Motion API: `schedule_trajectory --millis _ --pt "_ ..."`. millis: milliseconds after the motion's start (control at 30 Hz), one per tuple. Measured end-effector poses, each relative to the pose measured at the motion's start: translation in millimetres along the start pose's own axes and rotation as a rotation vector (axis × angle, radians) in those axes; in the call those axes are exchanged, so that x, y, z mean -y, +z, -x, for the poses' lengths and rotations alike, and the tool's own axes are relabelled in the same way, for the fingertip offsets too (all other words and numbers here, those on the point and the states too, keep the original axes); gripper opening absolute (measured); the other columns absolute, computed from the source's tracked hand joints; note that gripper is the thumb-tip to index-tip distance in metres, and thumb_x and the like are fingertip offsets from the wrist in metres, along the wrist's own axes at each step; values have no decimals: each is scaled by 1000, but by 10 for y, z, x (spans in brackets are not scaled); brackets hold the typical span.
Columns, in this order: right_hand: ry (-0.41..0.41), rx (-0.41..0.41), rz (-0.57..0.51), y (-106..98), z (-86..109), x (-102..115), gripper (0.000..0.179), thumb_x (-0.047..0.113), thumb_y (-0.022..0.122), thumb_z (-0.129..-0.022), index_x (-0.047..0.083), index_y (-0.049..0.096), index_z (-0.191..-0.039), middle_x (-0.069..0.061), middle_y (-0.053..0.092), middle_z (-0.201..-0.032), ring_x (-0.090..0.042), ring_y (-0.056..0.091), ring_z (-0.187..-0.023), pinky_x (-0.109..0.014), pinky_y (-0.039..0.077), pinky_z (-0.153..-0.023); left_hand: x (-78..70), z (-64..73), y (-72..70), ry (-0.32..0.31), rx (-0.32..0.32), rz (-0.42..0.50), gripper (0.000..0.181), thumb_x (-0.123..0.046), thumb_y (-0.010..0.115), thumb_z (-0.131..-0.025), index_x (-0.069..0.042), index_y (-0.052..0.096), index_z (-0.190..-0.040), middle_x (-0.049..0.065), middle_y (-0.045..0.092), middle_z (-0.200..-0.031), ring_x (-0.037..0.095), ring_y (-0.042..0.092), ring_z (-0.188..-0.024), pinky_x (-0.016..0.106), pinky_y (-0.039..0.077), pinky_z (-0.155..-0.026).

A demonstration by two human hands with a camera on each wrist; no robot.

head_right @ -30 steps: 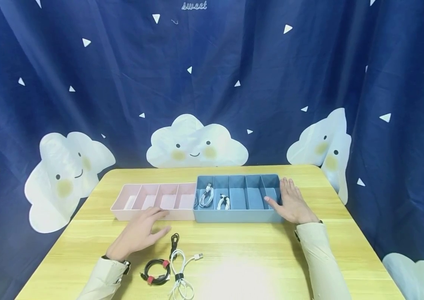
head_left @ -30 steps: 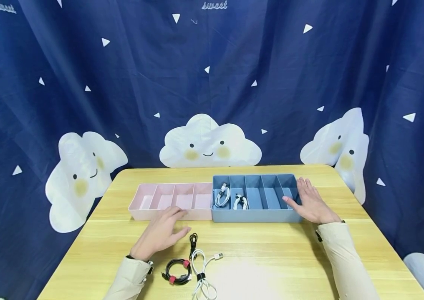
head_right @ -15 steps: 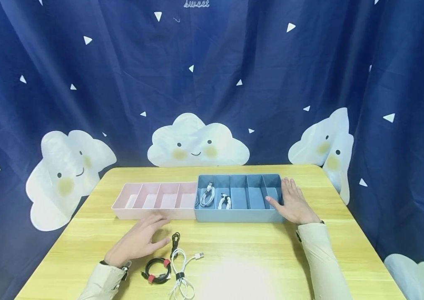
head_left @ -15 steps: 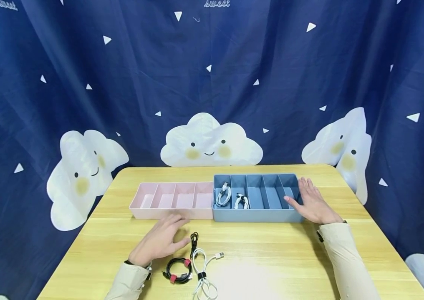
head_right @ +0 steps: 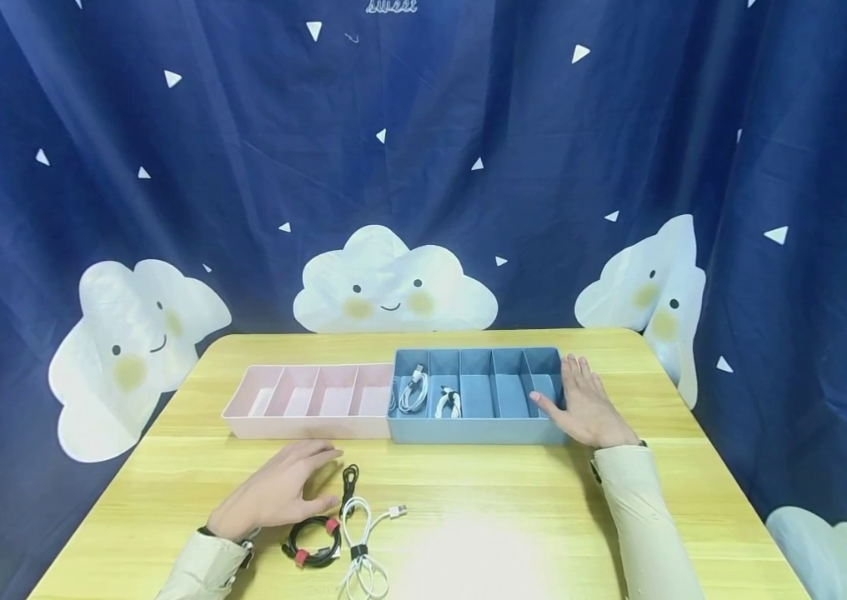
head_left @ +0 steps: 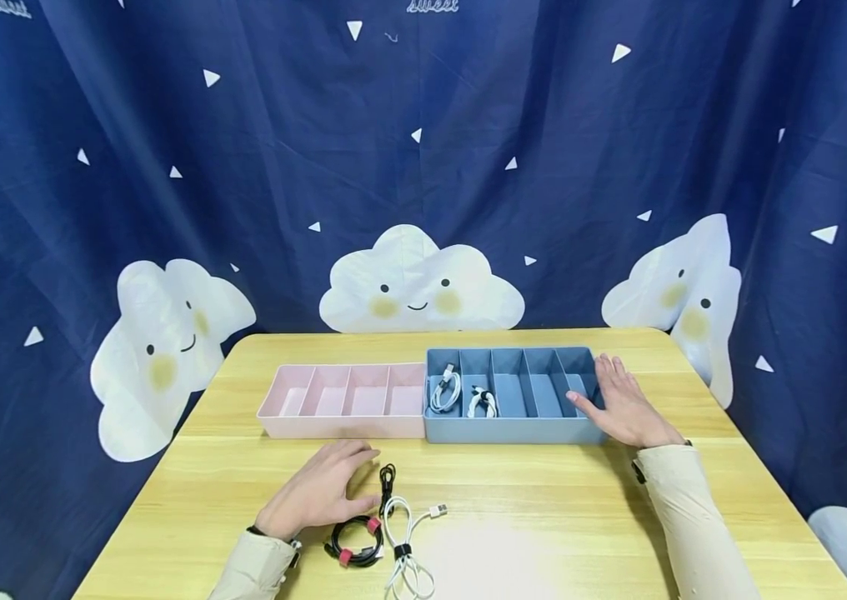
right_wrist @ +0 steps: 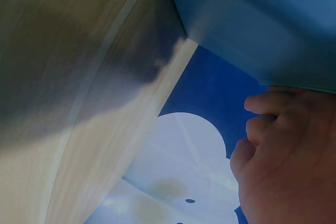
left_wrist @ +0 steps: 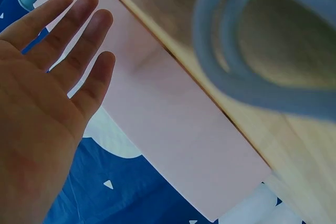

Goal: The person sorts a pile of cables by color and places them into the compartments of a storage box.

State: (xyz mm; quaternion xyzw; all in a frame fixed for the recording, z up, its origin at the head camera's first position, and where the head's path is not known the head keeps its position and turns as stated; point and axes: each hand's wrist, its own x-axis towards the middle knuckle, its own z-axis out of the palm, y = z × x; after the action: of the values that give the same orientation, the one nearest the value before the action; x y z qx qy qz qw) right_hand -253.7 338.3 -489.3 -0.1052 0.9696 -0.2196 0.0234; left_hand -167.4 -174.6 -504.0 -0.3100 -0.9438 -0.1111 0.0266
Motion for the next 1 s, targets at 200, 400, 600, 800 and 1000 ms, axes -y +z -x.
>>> schedule_trajectory --millis 200,400,600,800,1000 --pt "-1 5 -4 -10 -1 4 104 64 43 -103 -10 0 -161 -35 -2 -169 -52 -7 -158 -70 2 -125 -14 24 7 -10 29 4 78 -57 74 -84 -4 62 -140 12 64 -139 30 59 -132 52 46 -113" --pt "-1 -2 2 -20 2 -1 104 64 43 -103 -12 2 -160 -36 0 -169 -53 -6 -158 -69 4 -125 -38 3 16 -13 73 -14 82 -61 74 -83 -6 61 -141 10 64 -139 27 60 -130 49 48 -111" --pt "-1 -4 9 -20 -5 3 104 64 43 -103 -13 3 -160 -36 0 -168 -53 -5 -158 -70 4 -125 -73 -48 17 -1 89 -17 82 -64 73 -82 -7 62 -140 9 65 -137 27 61 -128 48 49 -110" --pt "-1 5 -3 -11 -5 8 104 64 43 -103 -10 0 -161 -35 -1 -169 -52 -7 -158 -70 3 -125 -87 -70 31 7 103 -24 82 -66 74 -81 -8 64 -138 8 66 -134 26 62 -124 48 50 -108" --pt "0 6 -10 -2 -8 6 104 64 43 -103 -9 -2 -162 -35 -1 -169 -52 -7 -158 -70 3 -125 -80 -62 53 24 77 -30 77 -65 75 -81 -9 67 -134 4 67 -127 22 64 -117 45 52 -103"
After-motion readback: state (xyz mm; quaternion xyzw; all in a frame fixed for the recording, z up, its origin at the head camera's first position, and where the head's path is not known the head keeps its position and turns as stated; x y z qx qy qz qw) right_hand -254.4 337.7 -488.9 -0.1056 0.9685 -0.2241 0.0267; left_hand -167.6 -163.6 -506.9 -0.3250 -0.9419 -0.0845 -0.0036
